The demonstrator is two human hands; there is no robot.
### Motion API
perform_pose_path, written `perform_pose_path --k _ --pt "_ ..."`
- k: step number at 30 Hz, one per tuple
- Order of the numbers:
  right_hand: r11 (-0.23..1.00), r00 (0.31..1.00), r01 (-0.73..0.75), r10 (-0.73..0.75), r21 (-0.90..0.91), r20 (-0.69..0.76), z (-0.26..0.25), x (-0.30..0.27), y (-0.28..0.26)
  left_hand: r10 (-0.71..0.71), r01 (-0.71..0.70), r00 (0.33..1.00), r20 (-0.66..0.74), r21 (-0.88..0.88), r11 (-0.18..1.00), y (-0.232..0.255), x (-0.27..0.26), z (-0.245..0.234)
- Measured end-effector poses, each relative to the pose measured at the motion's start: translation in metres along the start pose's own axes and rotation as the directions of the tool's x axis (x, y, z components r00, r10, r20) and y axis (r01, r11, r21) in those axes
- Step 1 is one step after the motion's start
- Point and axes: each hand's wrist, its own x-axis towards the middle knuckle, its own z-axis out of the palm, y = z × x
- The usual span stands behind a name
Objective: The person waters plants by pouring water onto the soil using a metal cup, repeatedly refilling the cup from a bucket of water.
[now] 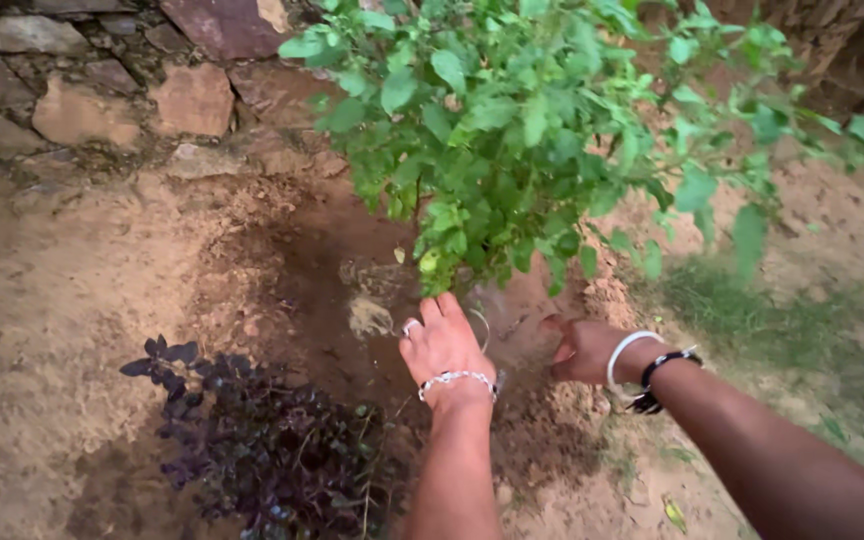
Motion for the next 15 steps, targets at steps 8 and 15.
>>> perform_pose_path --k 8,15 --pt "0.344 0.822 -0.491 0.488 0.801 0.294 0.014 0.044 -0.039 -0.079 0.137 0.98 0.184 -0.325 0.936 0.019 0.008 -0.016" --pt "0.307 0.84 -0.403 0.499 0.862 0.214 -0.009 0.038 -0.033 -0.162 0.265 0.957 0.238 -0.504 0.822 0.036 0.004 -0.014"
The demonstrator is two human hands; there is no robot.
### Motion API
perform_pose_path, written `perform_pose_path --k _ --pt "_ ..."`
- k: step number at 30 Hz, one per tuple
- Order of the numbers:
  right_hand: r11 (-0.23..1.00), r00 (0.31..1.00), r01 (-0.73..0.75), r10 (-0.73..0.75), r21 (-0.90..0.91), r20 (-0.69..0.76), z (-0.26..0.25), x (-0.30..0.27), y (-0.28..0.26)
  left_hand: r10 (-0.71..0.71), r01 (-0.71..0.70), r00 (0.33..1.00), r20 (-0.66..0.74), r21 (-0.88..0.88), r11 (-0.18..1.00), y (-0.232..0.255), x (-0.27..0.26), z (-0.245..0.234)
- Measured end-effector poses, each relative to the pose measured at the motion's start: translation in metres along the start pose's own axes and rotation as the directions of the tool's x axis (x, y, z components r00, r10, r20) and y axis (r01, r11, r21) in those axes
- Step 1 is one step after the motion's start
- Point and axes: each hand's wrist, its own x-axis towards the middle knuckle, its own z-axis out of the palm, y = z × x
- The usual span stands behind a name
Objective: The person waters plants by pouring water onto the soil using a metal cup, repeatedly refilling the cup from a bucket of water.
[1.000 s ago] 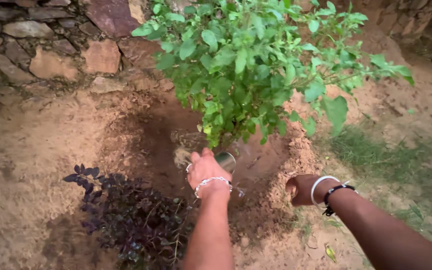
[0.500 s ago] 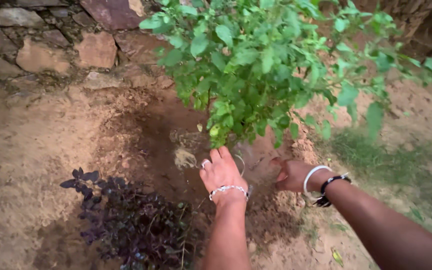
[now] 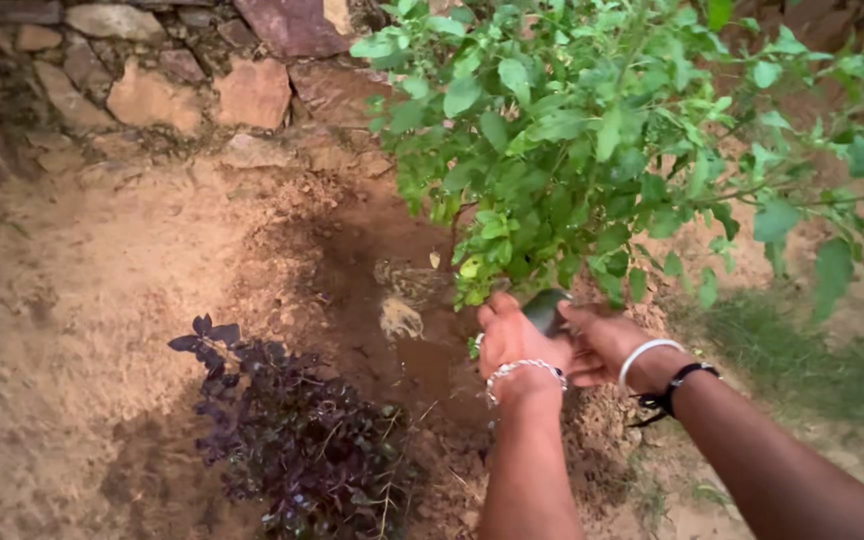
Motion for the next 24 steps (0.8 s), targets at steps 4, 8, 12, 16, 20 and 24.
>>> perform_pose_path --k 4,8,12,16,20,24 --pt "0.999 0.998 -0.025 0.027 0.048 -0.057 -0.016 -0.02 0.002 0.061 -0.068 0.995 0.076 0.085 0.994 0.001 -0.005 0.016" --pt "1.0 0.995 0.018 -0.018 0.0 -0.096 -0.025 -0.043 0.005 0.076 -0.093 0.99 0.122 0.143 0.985 0.001 -0.007 0.037" --pt "0.996 0.996 0.036 -0.043 -0.086 -0.078 -0.044 -0.053 0.013 0.103 -0.133 0.981 0.165 0.18 0.975 0.01 -0.013 0.056" --pt "0.995 0.996 0.069 -0.072 -0.067 -0.053 -0.066 -0.053 0.021 0.116 -0.159 0.972 0.207 0.208 0.965 0.02 -0.018 0.069" --pt "0.994 0.991 0.102 -0.105 -0.039 -0.077 -0.09 -0.065 0.025 0.138 -0.175 0.961 0.239 0.142 0.974 0.034 -0.025 0.086" --pt "0.99 0.979 0.123 -0.133 -0.072 -0.156 -0.12 -0.087 0.031 0.232 -0.259 0.941 0.248 0.082 0.962 0.048 -0.037 0.113"
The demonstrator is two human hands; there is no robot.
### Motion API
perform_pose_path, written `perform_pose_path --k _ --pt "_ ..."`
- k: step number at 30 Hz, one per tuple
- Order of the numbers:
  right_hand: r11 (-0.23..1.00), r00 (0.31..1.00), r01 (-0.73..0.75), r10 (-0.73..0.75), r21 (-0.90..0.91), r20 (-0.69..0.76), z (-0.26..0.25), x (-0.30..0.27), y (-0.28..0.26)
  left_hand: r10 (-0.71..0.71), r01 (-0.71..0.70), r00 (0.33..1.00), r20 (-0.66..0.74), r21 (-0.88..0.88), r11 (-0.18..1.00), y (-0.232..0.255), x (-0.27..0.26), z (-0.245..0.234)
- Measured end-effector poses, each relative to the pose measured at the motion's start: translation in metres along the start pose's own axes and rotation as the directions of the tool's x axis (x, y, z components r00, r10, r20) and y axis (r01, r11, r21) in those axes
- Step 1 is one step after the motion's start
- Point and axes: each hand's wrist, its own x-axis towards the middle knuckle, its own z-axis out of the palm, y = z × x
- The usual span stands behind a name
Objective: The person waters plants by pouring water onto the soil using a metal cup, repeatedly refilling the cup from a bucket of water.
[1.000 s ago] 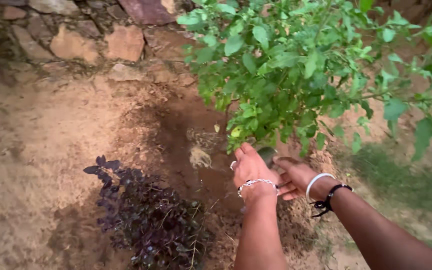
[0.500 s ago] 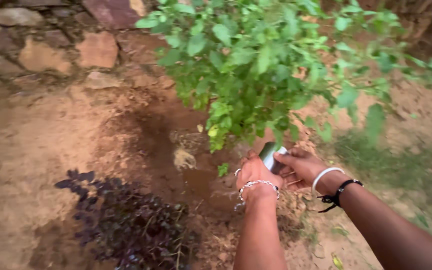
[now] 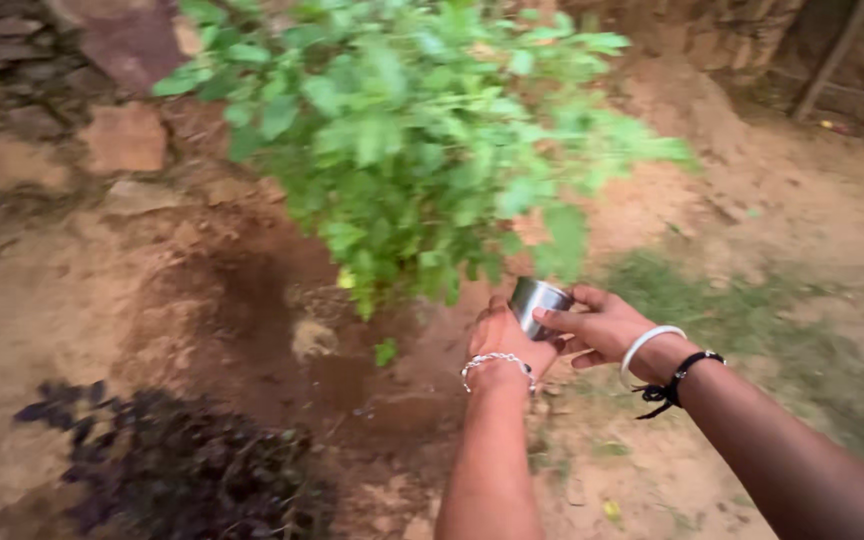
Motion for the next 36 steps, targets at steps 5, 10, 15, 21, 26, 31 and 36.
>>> perform_pose_path --k 5,10,15,21,26,31,36 --pt "0.999 0.997 0.004 0.0 0.049 -0.08 -0.062 -0.028 0.03 0.181 -0.183 0.982 0.046 0.028 0.983 0.027 -0.005 0.051" --pt "0.991 0.995 -0.086 0.091 0.105 -0.046 -0.134 -0.057 0.071 0.273 -0.271 0.959 0.074 -0.033 0.962 0.048 -0.031 0.1" --pt "0.982 0.982 -0.171 0.162 -0.086 -0.095 -0.202 -0.088 0.106 0.259 -0.249 0.953 0.157 -0.078 0.965 0.069 -0.049 0.14" --pt "0.947 0.947 -0.277 0.24 -0.162 -0.211 -0.26 -0.106 0.155 0.258 -0.249 0.954 0.149 -0.08 0.965 0.106 -0.06 0.189" --pt "0.947 0.911 -0.32 0.309 0.003 -0.274 -0.311 -0.121 0.193 0.341 -0.326 0.919 0.196 -0.108 0.939 0.16 -0.063 0.229" --pt "0.952 0.884 -0.161 0.257 0.261 -0.391 -0.36 -0.148 0.219 0.376 -0.369 0.894 0.244 -0.076 0.926 0.217 -0.083 0.278" --pt "0.885 0.866 0.055 0.188 0.462 -0.463 -0.392 -0.18 0.238 0.421 -0.409 0.833 0.358 -0.113 0.905 0.262 -0.125 0.334"
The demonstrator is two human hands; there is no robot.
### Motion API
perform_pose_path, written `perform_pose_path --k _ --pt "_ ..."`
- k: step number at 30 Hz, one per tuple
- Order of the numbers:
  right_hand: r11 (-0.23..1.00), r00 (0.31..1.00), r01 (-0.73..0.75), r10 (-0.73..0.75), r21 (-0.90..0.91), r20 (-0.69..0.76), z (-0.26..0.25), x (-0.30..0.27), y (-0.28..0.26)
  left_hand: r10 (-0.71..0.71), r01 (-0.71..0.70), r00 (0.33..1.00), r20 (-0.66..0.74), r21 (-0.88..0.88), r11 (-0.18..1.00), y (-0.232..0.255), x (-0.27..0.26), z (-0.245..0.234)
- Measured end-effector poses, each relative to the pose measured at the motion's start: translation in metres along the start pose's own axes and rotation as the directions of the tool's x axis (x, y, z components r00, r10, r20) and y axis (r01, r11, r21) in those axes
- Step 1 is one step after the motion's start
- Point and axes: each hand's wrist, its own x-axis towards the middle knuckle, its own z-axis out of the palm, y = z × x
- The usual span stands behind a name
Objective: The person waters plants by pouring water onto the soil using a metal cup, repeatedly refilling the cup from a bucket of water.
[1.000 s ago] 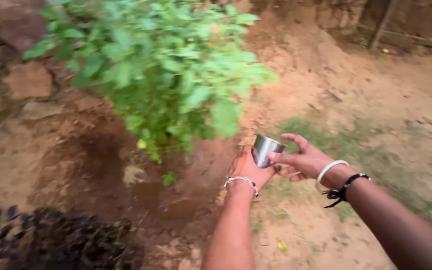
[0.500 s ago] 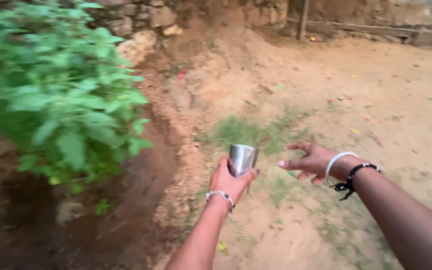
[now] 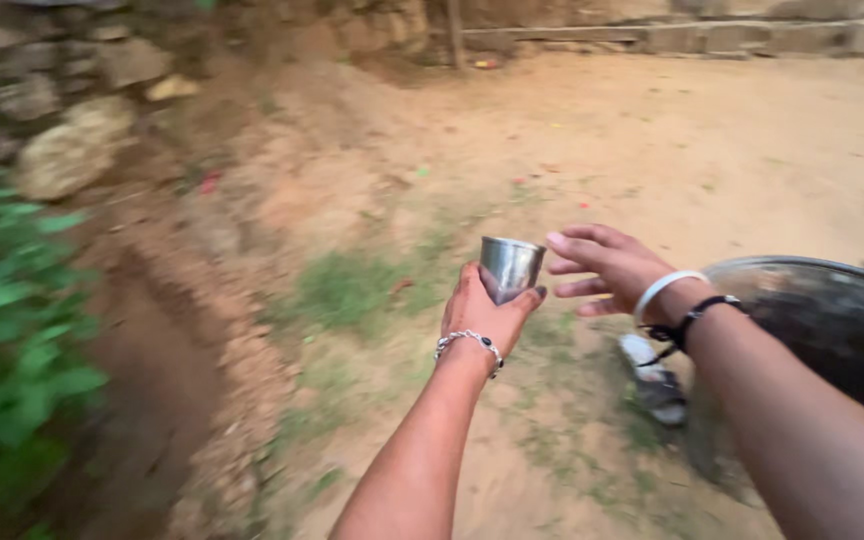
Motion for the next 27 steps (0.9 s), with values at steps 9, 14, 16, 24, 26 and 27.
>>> perform_pose_path --k 9,14,16,24,26,27 --pt "0.999 0.996 -0.003 -0.001 0.047 0.089 -0.088 0.009 0.032 0.064 -0.029 0.984 0.164 -0.206 0.978 0.063 -0.003 0.113" --pt "0.987 0.998 0.004 -0.015 0.158 0.065 -0.144 0.01 0.055 0.117 -0.072 0.95 0.291 -0.163 0.984 0.082 -0.006 0.155" --pt "0.974 0.998 -0.014 -0.001 0.226 0.064 -0.16 0.003 0.063 0.192 -0.145 0.92 0.342 -0.157 0.977 0.09 -0.009 0.173" --pt "0.985 0.964 -0.141 0.159 0.096 -0.212 -0.216 -0.007 0.097 0.135 -0.356 0.775 0.618 0.25 0.9 0.1 -0.042 0.231" --pt "0.975 0.921 -0.219 0.193 -0.039 -0.339 -0.221 0.002 0.114 0.187 -0.491 0.74 0.646 0.33 0.806 0.098 -0.047 0.24" --pt "0.937 0.864 -0.307 0.201 -0.166 -0.462 -0.228 0.005 0.125 0.129 -0.507 0.724 0.678 0.395 0.766 0.097 -0.046 0.241"
